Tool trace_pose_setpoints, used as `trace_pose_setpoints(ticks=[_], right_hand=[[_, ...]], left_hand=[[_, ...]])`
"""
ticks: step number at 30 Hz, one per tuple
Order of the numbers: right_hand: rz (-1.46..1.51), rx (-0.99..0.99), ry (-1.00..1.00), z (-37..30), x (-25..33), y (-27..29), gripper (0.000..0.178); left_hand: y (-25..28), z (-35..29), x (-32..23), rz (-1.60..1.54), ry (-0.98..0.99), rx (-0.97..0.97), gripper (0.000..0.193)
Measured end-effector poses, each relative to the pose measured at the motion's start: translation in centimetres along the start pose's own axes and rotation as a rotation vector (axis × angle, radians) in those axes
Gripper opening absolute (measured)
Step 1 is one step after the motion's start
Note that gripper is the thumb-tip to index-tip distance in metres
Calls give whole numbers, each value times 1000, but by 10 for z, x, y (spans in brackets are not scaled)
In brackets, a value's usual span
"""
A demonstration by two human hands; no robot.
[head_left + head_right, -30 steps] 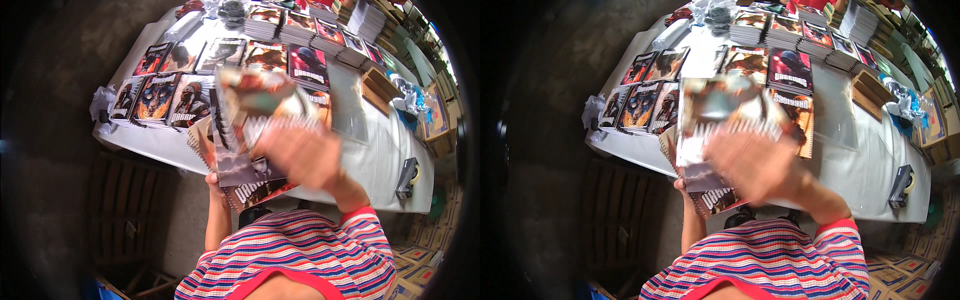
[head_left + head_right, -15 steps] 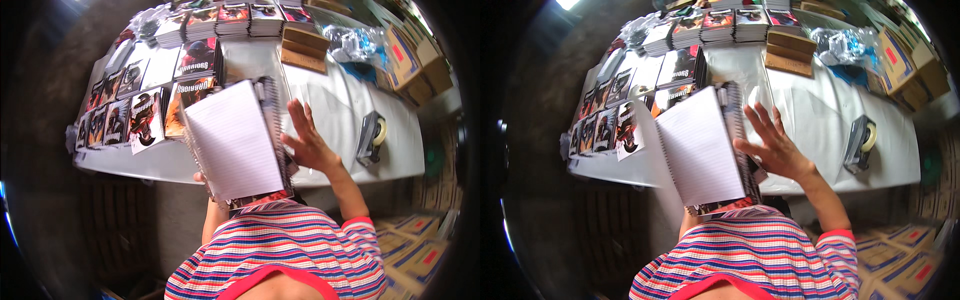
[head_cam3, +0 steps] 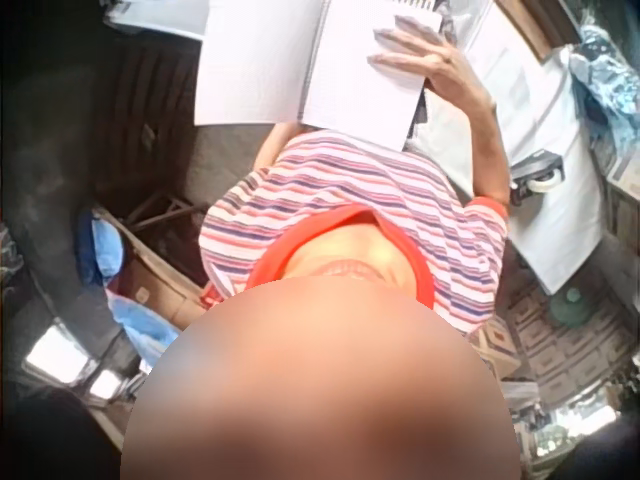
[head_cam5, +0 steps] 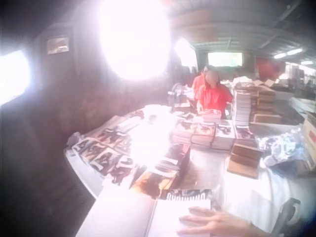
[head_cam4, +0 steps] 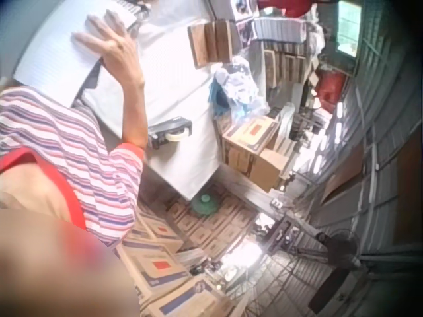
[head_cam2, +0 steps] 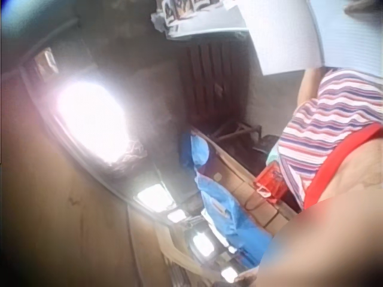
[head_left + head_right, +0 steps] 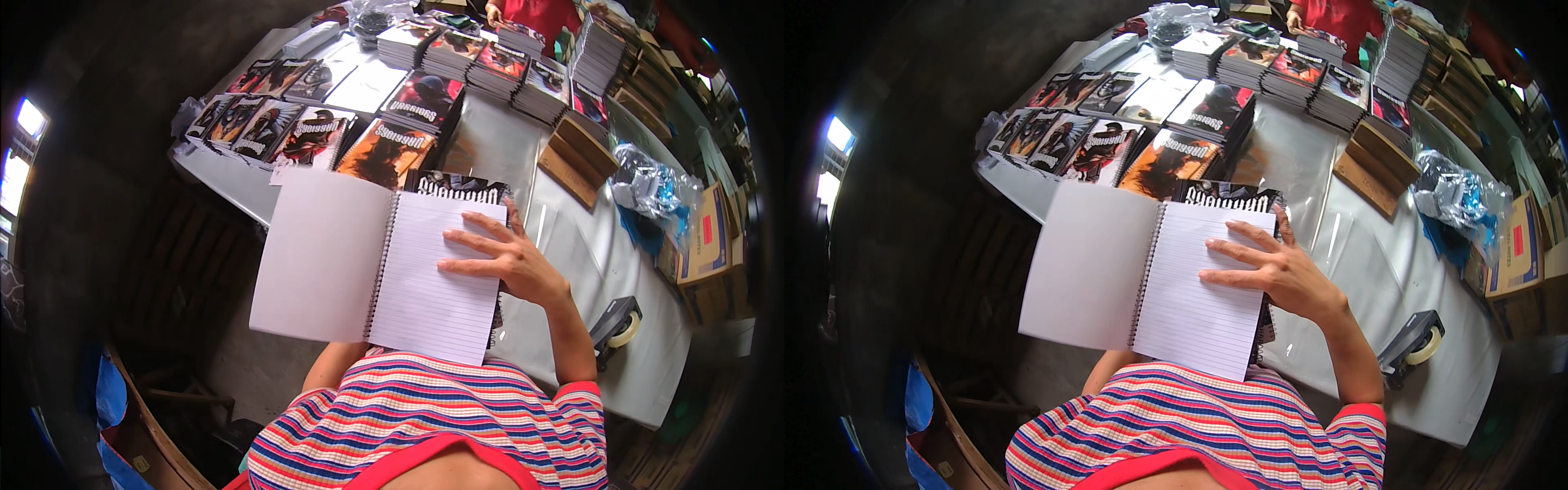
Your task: The person gathers spiral-bound notebooks from a table, places them into clear plastic sleeves, and seals the sleeves with a tape dispenser. They repeat this process for multiple stacks of notebooks, arranging the packaged items on the table.
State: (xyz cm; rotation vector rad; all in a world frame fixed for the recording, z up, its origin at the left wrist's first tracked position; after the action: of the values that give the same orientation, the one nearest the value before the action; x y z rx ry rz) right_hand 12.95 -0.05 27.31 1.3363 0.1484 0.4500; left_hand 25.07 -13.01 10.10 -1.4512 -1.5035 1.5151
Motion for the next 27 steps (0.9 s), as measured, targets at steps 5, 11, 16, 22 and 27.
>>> trace_pose_setpoints(ticks=[5, 11, 16, 22, 27], right_hand=[[157, 97, 54, 64, -37, 10, 63], [264, -421, -368, 146, -255, 2, 60], [-190, -78, -721, 164, -316, -128, 71], [-64, -588, -567, 150, -291, -68, 21], [887, -1378, 26, 91, -240, 40, 19]], left_hand=[[18, -1, -32, -11, -45, -18, 112], [51, -22, -91, -34, -93, -52, 112], [75, -50, -133, -30, -173, -125, 112], [80, -45, -146, -17, -200, -124, 113], [63, -11, -125, -13, -134, -63, 113]])
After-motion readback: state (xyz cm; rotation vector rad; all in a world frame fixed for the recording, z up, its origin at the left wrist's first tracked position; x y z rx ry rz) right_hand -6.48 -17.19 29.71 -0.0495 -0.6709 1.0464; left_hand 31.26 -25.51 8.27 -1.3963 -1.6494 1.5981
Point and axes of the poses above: each hand's wrist, its own z-axis towards the middle knuckle, its own y-axis out of the back of the hand, x = y × z, the point moved 7 cm from there along z, towards the middle knuckle, and after that the axes turned 14 degrees about y, right-handed, at the moved point
